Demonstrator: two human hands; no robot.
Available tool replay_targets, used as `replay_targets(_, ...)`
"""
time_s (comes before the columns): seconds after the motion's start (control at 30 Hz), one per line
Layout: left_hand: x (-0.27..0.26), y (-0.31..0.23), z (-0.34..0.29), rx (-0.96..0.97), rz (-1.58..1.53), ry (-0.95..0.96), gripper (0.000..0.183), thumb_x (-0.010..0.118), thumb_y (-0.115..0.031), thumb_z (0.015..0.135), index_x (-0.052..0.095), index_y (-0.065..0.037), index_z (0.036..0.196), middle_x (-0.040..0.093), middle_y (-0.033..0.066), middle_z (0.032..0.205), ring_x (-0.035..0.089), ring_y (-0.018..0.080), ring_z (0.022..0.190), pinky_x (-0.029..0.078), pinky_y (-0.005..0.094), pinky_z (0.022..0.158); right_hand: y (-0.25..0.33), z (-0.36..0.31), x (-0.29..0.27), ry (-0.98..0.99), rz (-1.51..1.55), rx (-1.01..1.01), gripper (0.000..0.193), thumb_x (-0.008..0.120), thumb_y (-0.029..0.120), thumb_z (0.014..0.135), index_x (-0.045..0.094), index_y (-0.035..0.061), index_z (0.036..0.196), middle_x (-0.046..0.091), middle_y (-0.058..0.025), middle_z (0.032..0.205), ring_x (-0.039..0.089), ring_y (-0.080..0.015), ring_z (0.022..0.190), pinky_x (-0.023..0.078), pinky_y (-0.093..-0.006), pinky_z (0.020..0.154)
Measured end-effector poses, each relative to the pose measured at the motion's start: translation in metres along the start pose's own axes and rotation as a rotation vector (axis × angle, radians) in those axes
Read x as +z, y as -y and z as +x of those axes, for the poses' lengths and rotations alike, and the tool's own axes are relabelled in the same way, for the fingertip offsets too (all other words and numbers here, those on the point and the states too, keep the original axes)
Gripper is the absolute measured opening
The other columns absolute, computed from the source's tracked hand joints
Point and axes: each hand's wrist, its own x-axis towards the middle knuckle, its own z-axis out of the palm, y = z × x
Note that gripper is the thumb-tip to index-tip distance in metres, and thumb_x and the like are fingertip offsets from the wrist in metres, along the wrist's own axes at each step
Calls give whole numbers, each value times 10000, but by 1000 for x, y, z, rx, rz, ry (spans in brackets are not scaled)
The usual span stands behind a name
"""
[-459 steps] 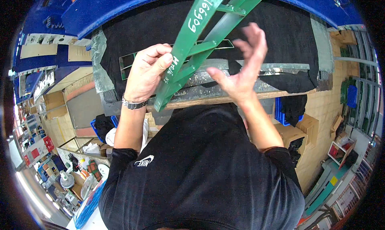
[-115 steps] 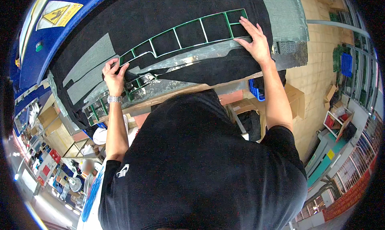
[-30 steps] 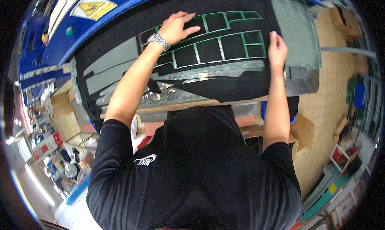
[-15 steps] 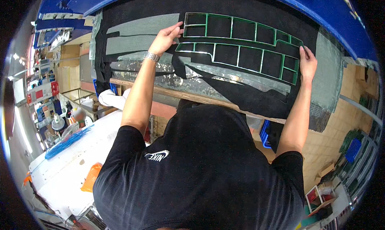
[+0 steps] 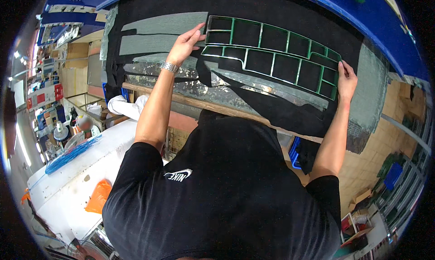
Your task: Positioning metal templates on a fabric sheet and using an industrial press machine to cut out shoe components.
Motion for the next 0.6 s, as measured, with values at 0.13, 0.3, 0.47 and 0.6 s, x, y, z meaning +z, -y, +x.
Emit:
replay_targets(0.13,0,-2,-1,-32,17,-2,470,516,-395,1047,507,-201,1475,613,40,1380,607,184,1228,523,373,933,-10,-3,-1,25,104,7,261,660,161,976,713,-9,1166,737,-68,1061,661,-117,962,496,-254,885)
replay_targets(0.3,0,-6,-1,-80,36,-11,453,515,-387,1050,528,-192,1460,603,35,1390,592,188,1261,521,359,930,-7,-5,0,31,110,25,240,643,162,984,722,9,1151,737,-54,1022,662,-111,925,499,-257,866)
replay_targets(0.47,0,-6,1,-73,43,2,445,511,-372,1055,528,-189,1460,631,42,1349,602,168,1241,521,332,908,-13,1,-3,48,121,44,239,635,173,993,724,7,1142,736,-48,1004,662,-105,914,503,-248,847)
replay_targets(0.6,-1,-4,1,-84,26,-4,451,538,-337,1048,519,-164,1464,644,56,1329,618,137,1183,516,299,905,-17,8,-7,71,176,106,243,627,186,1001,725,15,1142,737,-50,996,667,-108,918,508,-248,840)
